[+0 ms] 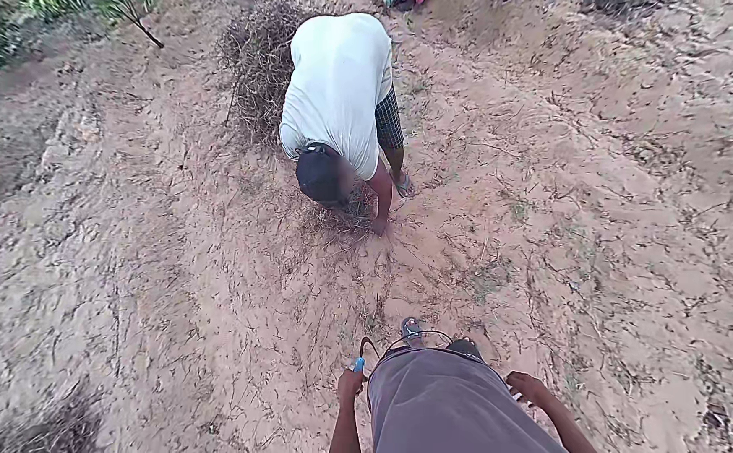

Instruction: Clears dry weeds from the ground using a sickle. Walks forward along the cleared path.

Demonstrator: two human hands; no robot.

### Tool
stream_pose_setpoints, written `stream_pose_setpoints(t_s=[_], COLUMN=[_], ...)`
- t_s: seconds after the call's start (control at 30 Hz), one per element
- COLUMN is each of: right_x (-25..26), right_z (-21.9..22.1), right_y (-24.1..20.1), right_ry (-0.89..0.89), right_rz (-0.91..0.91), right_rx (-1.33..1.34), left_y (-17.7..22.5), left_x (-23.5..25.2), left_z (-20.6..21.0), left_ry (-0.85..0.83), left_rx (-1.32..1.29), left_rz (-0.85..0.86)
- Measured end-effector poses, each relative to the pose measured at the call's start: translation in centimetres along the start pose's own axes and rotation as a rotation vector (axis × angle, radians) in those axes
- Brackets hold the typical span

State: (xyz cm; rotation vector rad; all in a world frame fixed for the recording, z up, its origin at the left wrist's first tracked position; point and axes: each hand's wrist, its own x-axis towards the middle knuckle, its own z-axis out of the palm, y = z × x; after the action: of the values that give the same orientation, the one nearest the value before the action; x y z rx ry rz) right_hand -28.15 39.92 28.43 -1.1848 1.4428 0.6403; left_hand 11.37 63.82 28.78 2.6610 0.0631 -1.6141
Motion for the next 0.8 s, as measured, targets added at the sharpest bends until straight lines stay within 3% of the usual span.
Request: stream_pose_setpoints(t_s=[0.27,0.63,0.8], right_x=[-0.3,-0.3,-0.5], right_z=[-2.4,0.5,0.2], right_y=[-1.9,-1.5,-0.7], right_ry=[0.062,0.01,-0.006], right_rz=[0.018,-0.086,-0.034], right_rx=[0.103,-0.051,-0.023], left_y=[-0.2,-0.6,-0.7], left_x=[-0.2,-0.4,0.0], left_z=[0.5,1.3,1.5], left_ry=[0.019,0.004,0.01], left_rx=[-0.077,-0.037,-0.028], left_rz=[-0.033,-0.013,-0.009])
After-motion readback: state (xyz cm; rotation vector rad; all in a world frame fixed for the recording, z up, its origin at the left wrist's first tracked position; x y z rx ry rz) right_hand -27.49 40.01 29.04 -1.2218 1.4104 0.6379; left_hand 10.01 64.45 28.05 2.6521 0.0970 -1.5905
